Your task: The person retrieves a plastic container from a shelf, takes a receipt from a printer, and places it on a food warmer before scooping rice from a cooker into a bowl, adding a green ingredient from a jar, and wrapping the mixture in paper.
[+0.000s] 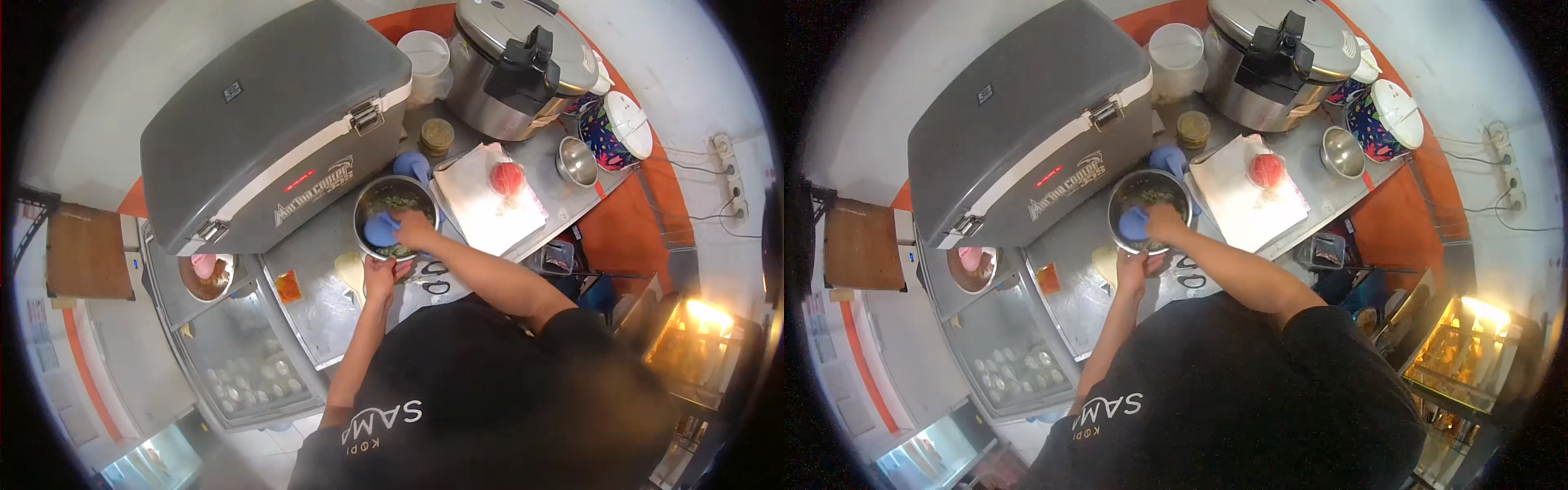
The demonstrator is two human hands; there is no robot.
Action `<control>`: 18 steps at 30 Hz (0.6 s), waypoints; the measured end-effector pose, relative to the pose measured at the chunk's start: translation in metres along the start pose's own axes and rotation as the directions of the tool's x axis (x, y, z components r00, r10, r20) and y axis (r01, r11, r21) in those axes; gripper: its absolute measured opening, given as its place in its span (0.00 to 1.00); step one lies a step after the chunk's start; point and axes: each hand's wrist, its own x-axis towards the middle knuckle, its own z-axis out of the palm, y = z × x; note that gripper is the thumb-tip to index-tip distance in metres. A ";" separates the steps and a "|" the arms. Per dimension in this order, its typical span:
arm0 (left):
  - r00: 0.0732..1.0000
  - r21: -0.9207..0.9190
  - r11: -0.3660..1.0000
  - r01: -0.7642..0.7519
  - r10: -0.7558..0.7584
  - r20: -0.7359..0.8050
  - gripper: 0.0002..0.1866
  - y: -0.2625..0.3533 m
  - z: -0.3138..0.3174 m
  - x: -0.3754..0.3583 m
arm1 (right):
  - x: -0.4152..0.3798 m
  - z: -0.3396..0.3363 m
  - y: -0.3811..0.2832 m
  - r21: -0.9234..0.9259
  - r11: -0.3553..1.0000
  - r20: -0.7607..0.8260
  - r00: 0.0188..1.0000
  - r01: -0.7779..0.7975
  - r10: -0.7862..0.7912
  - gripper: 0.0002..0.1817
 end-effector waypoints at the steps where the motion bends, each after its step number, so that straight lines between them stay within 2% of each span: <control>1: 0.999 0.007 1.000 0.029 -0.029 -0.026 0.11 0.000 0.000 -0.003 | 0.003 -0.011 0.004 0.025 1.000 0.085 0.996 -0.001 -0.001 0.41; 2: 1.000 0.009 1.000 -0.001 0.001 -0.014 0.11 -0.004 -0.002 -0.003 | 0.007 -0.022 -0.007 0.082 0.978 0.036 0.982 -0.190 0.188 0.40; 5: 0.999 0.022 0.999 -0.034 0.033 0.018 0.10 0.002 0.003 -0.004 | 0.006 -0.021 -0.018 -0.008 0.979 -0.025 0.978 -0.205 0.205 0.36; 6: 1.000 0.024 0.999 -0.025 0.025 0.000 0.10 0.003 0.001 -0.002 | 0.001 -0.016 -0.015 -0.107 0.993 0.096 0.994 -0.051 0.061 0.35; 9: 0.998 0.060 0.998 -0.036 0.039 -0.050 0.09 -0.001 -0.008 0.005 | 0.001 -0.028 -0.003 -0.117 0.978 0.317 0.939 0.176 -0.131 0.35; 10: 0.996 0.104 0.993 -0.055 0.062 -0.059 0.09 -0.006 -0.012 0.005 | 0.005 -0.034 0.003 -0.137 0.981 0.330 0.940 0.134 -0.083 0.36; 13: 0.985 0.230 0.960 -0.159 0.171 -0.034 0.07 -0.006 -0.011 -0.002 | -0.003 -0.089 -0.027 -0.118 0.988 0.066 0.992 -0.096 0.104 0.36; 14: 0.977 0.270 0.941 -0.204 0.215 -0.012 0.06 -0.004 -0.009 -0.005 | 0.000 -0.077 -0.009 -0.133 0.990 -0.049 0.998 -0.040 0.034 0.36; 17: 0.969 0.251 0.936 -0.246 0.246 0.030 0.05 0.001 -0.004 -0.002 | -0.013 -0.035 0.046 -0.043 0.989 -0.048 0.989 0.141 -0.143 0.35; 18: 0.966 0.295 0.921 -0.254 0.258 0.026 0.05 0.006 -0.002 -0.002 | -0.015 -0.052 0.039 0.032 0.996 0.038 0.996 0.083 -0.084 0.35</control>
